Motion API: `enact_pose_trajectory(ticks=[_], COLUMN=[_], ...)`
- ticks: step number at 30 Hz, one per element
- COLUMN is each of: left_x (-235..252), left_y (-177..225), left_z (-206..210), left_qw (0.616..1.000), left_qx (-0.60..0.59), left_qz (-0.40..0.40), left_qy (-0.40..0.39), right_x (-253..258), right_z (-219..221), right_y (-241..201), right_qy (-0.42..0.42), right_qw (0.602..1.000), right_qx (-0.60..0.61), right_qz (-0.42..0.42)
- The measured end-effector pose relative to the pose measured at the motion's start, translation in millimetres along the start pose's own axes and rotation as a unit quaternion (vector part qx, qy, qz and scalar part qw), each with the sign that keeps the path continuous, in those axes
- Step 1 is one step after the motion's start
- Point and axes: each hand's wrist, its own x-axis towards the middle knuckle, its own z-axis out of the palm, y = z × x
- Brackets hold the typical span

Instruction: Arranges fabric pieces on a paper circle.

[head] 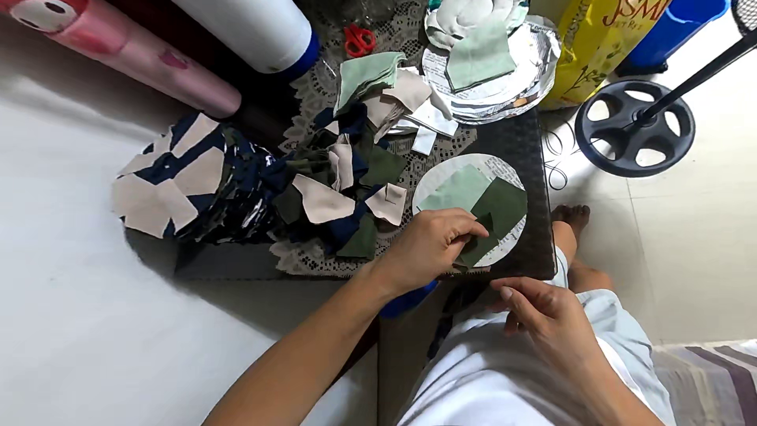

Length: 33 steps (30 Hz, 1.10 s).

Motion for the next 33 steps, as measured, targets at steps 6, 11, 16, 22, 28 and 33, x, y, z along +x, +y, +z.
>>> enact_pose_trajectory(ticks=[6, 11, 16, 22, 28, 33], left_x=[13, 15, 13, 8, 0, -7], left_y=[-6, 0, -3, -5, -8, 5], left_z=[-24, -32, -35, -30, -30, -42], left_qw=[0.991, 0.983, 0.987, 0.991, 0.995, 0.982], left_qx=[-0.050, -0.085, 0.018, 0.077, 0.034, -0.118], left_qz=[0.049, 0.060, 0.051, -0.003, -0.041, -0.132], left_qy=[-0.113, -0.149, -0.152, -0.109, -0.081, -0.059], right_x=[17, 41, 56, 58, 59, 64], right_z=[-9, -12, 1, 9, 7, -2], right_y=[7, -23, -40, -39, -35, -47], right_qy=[0.107, 0.045, 0.026, 0.063, 0.065, 0.012], right_qw=[0.953, 0.957, 0.947, 0.907, 0.902, 0.962], right_qx=[-0.164, -0.228, -0.294, -0.386, -0.390, -0.240], right_qz=[-0.231, -0.174, -0.124, -0.155, -0.176, -0.129])
